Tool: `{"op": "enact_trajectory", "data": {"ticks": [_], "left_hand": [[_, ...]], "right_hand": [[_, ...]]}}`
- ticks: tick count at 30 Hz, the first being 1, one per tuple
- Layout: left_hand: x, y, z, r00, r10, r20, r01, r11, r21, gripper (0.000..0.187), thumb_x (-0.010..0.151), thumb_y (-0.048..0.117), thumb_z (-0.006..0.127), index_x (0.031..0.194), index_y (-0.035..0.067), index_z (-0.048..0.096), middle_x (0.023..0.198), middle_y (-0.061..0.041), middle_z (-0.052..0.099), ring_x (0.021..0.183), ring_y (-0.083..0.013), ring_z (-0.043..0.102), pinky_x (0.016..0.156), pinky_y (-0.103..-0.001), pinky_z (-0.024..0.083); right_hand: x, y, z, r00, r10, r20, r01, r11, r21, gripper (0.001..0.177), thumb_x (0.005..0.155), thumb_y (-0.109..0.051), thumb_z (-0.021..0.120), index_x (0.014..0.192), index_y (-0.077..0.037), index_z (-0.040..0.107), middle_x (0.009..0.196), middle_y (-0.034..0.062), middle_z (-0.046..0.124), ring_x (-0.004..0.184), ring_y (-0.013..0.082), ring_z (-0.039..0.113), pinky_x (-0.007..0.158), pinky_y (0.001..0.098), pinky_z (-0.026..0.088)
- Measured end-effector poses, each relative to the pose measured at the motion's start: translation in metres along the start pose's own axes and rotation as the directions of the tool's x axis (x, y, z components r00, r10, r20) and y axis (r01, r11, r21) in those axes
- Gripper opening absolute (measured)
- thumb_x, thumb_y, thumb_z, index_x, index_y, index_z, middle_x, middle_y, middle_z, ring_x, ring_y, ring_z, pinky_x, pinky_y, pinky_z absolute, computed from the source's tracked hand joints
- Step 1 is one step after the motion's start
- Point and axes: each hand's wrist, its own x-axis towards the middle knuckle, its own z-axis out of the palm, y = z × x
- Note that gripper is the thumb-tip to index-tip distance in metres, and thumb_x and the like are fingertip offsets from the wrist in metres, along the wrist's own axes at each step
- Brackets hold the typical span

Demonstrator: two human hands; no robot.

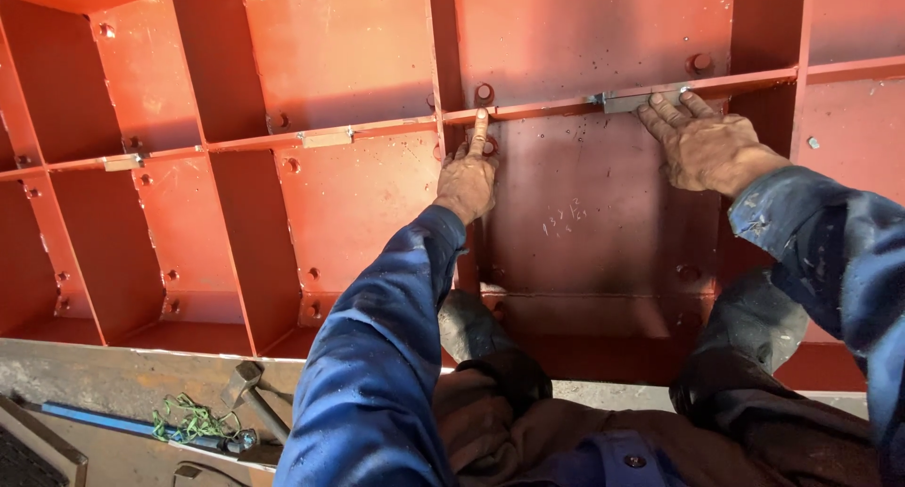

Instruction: The person inspects the joints of a large red steel formwork structure, running fingers along the seams between panels and pointing at gaps and bolt holes. They touch and press small metal tabs along the rib intersections and lean in to view the seams from different angles.

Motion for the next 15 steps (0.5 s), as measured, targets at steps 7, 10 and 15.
{"op": "enact_trajectory", "data": {"ticks": [7,10,15], "left_hand": [[0.0000,0.0049,-0.0070,0.995,-0.028,0.092,0.022,0.998,0.064,0.037,0.082,0.016,0.066,0.118,0.014,0.073,0.153,-0.017,0.046,0.136,-0.0394,0.052,0.112,-0.053,0.044],[0.0031,0.0039,-0.0045,0.996,-0.022,0.088,0.016,0.997,0.073,0.036,0.082,0.017,0.067,0.117,0.015,0.073,0.150,-0.022,0.046,0.137,-0.0429,0.047,0.112,-0.054,0.041],[0.0029,0.0062,-0.0047,0.996,-0.037,0.079,0.034,0.998,0.044,0.037,0.081,0.017,0.067,0.118,0.017,0.073,0.150,-0.020,0.046,0.137,-0.0423,0.046,0.114,-0.054,0.037]], "right_hand": [[0.0037,0.0007,0.0049,1.000,0.012,0.022,-0.012,1.000,-0.008,0.098,0.092,-0.041,0.061,0.165,-0.030,-0.003,0.174,-0.0054,-0.003,0.158,0.0251,0.003,0.122,0.0494,0.029],[0.0053,0.0027,0.0079,1.000,0.012,0.011,-0.011,1.000,-0.019,0.097,0.093,-0.040,0.062,0.165,-0.031,-0.003,0.173,-0.0045,-0.002,0.158,0.0259,0.003,0.123,0.0483,0.027],[-0.0030,-0.0004,-0.0008,1.000,0.015,0.007,-0.015,1.000,-0.005,0.099,0.091,-0.036,0.063,0.166,-0.031,-0.002,0.174,-0.0053,0.001,0.158,0.0251,0.005,0.122,0.0470,0.031]]}}
